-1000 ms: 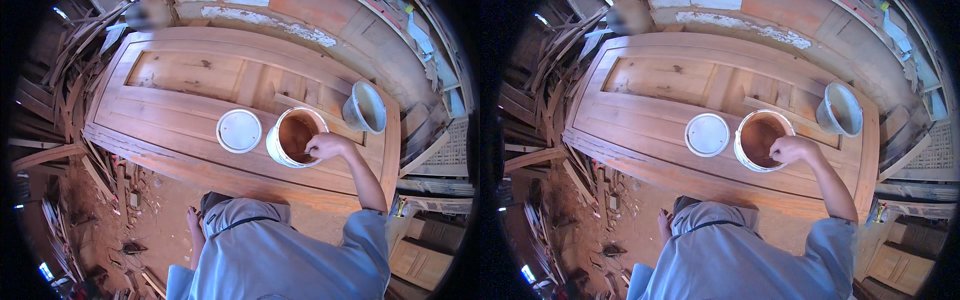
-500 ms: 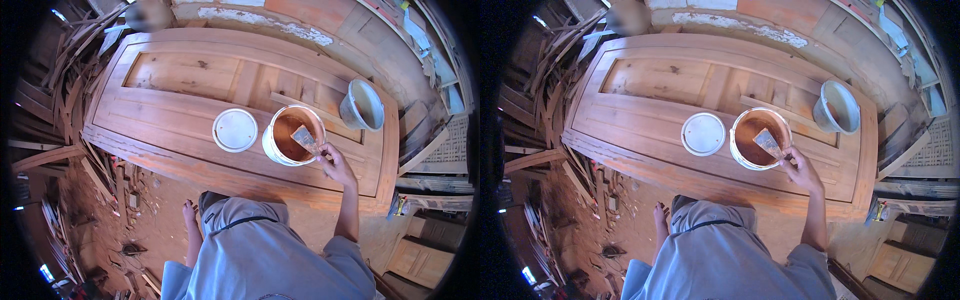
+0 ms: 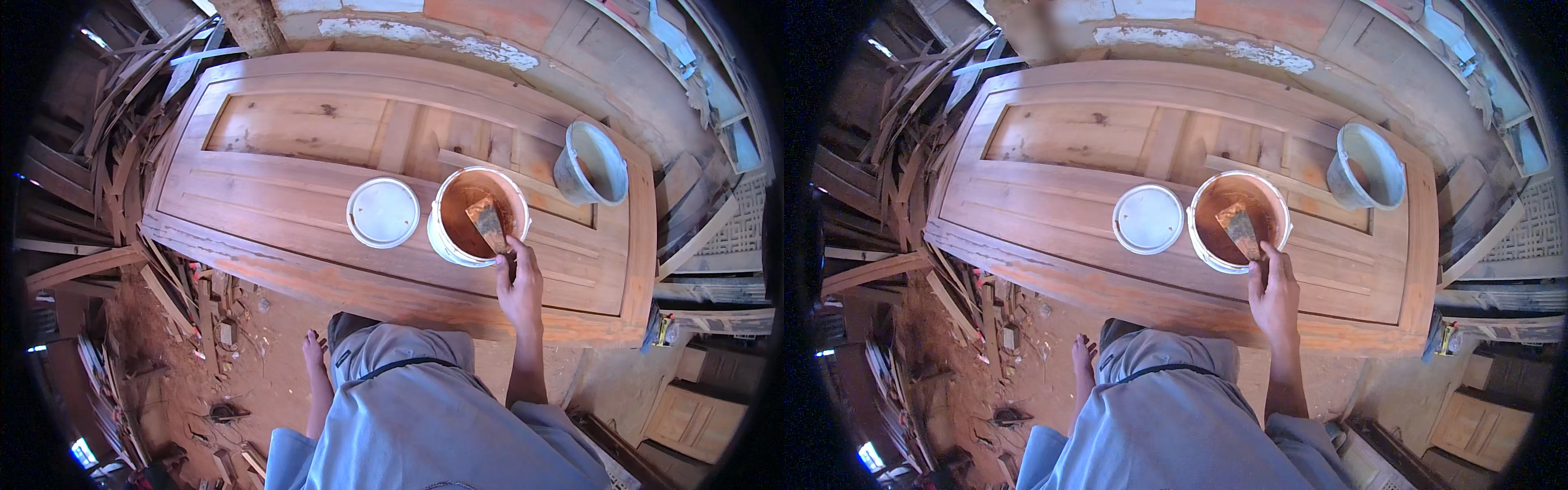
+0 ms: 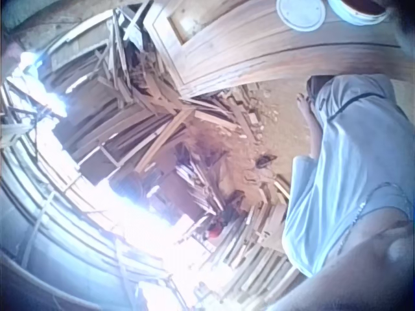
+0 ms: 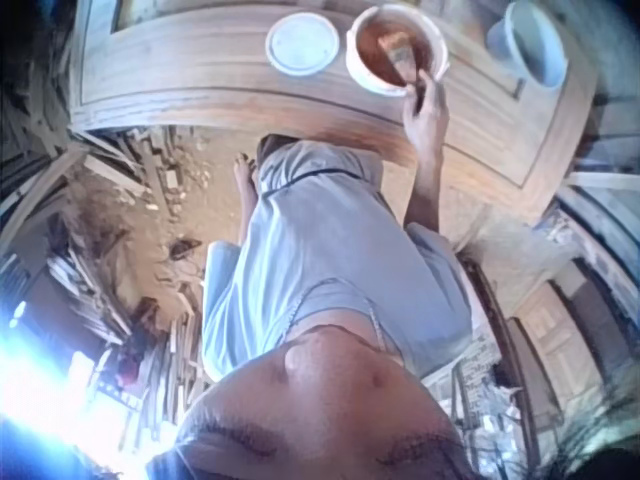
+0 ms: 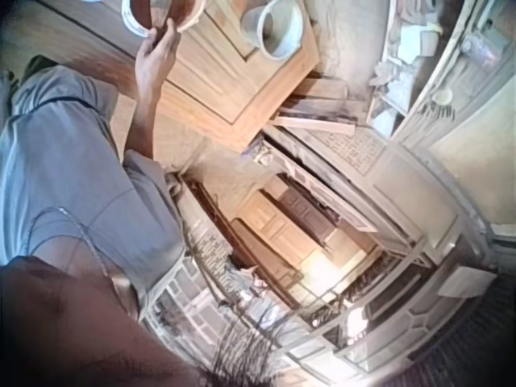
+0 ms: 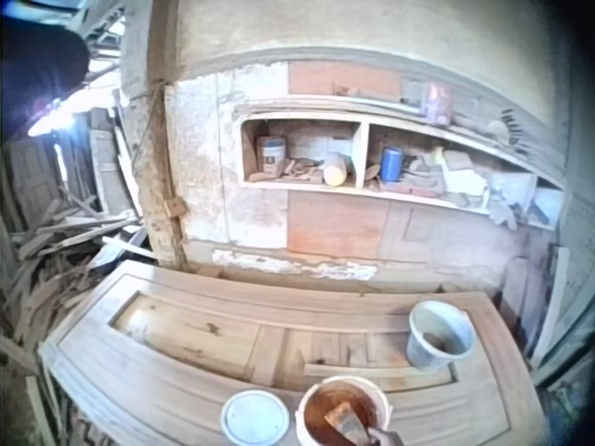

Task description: The person applies a liquid finish to a wooden door using a brush, alternating between dipping the brush into a bucket and spreading the liquid along the door's frame and panels.

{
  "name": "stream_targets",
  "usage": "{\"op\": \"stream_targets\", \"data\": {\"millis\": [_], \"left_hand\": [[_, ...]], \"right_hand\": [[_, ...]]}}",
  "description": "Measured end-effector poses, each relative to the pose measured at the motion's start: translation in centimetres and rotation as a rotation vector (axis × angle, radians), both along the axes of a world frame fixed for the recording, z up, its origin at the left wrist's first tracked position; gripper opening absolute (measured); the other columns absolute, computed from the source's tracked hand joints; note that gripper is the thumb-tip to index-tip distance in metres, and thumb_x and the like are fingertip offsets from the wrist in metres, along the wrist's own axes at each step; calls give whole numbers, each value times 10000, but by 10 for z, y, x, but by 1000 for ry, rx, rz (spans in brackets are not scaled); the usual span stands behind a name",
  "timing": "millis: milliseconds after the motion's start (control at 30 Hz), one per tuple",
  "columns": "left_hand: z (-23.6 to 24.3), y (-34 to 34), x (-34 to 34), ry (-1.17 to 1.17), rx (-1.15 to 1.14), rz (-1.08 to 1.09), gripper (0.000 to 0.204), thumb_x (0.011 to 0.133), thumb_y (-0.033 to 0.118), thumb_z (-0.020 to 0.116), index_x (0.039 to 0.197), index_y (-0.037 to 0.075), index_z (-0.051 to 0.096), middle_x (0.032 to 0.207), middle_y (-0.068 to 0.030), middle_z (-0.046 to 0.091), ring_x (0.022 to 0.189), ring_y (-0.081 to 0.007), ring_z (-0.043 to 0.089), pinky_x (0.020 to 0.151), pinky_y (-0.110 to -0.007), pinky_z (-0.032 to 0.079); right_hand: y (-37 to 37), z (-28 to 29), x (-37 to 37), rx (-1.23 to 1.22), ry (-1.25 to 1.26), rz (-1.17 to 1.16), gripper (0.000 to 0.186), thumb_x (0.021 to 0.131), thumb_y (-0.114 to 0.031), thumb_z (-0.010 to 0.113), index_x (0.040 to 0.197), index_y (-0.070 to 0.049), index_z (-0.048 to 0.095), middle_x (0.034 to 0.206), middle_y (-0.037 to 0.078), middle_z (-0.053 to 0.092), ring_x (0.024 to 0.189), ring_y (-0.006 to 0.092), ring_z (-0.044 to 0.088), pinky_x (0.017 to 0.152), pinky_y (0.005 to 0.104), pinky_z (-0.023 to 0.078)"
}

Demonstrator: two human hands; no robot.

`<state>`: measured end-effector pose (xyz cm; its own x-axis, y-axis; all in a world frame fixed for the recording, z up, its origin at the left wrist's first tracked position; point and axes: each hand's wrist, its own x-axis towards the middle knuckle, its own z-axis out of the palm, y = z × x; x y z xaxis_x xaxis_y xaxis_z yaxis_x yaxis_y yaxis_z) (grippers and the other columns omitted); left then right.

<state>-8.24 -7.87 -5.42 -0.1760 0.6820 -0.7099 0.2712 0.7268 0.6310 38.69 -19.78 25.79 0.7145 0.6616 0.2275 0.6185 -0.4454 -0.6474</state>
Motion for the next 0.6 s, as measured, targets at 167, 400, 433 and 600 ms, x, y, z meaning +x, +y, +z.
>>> {"op": "stream_targets", "data": {"millis": [167, 400, 433, 600], "left_hand": [[-10, -3, -13, 2, -9, 10, 560, 994, 509, 426, 1280, 34, 503, 1213, -130, 581, 910, -268, 657, 650, -365, 518], [-4, -2, -5, 0, -23, 6, 485, 1000, 454, 463, 1220, 28, 535, 1139, -101, 587, 884, -250, 665, 644, -339, 532], [-2, -4, -7, -4, -23, 15, 481, 1000, 451, 465, 1208, 23, 539, 1136, -101, 587, 884, -249, 665, 640, -337, 532], [-1, -2, -12, -8, -3, 22, 481, 997, 455, 469, 1170, 13, 554, 1108, -101, 596, 873, -242, 667, 637, -338, 532]], "right_hand": [[-2, 4, -6, -65, 78, -11, 273, 923, -110, 613, 1189, -72, 567, 973, 178, 580, 832, 360, 647, 690, 450, 526], [-12, -11, -2, -125, 50, -23, 293, 917, -81, 602, 1207, -72, 565, 911, 181, 573, 756, 363, 635, 643, 466, 510], [-11, -15, -4, -126, 14, -16, 308, 913, -69, 597, 1219, -77, 564, 897, 186, 572, 754, 357, 628, 643, 455, 505], [-8, -13, -17, 89, 418, -132, 240, 952, -127, 583, 1184, -75, 550, 876, 103, 574, 578, 212, 594, 471, 357, 471]]}}
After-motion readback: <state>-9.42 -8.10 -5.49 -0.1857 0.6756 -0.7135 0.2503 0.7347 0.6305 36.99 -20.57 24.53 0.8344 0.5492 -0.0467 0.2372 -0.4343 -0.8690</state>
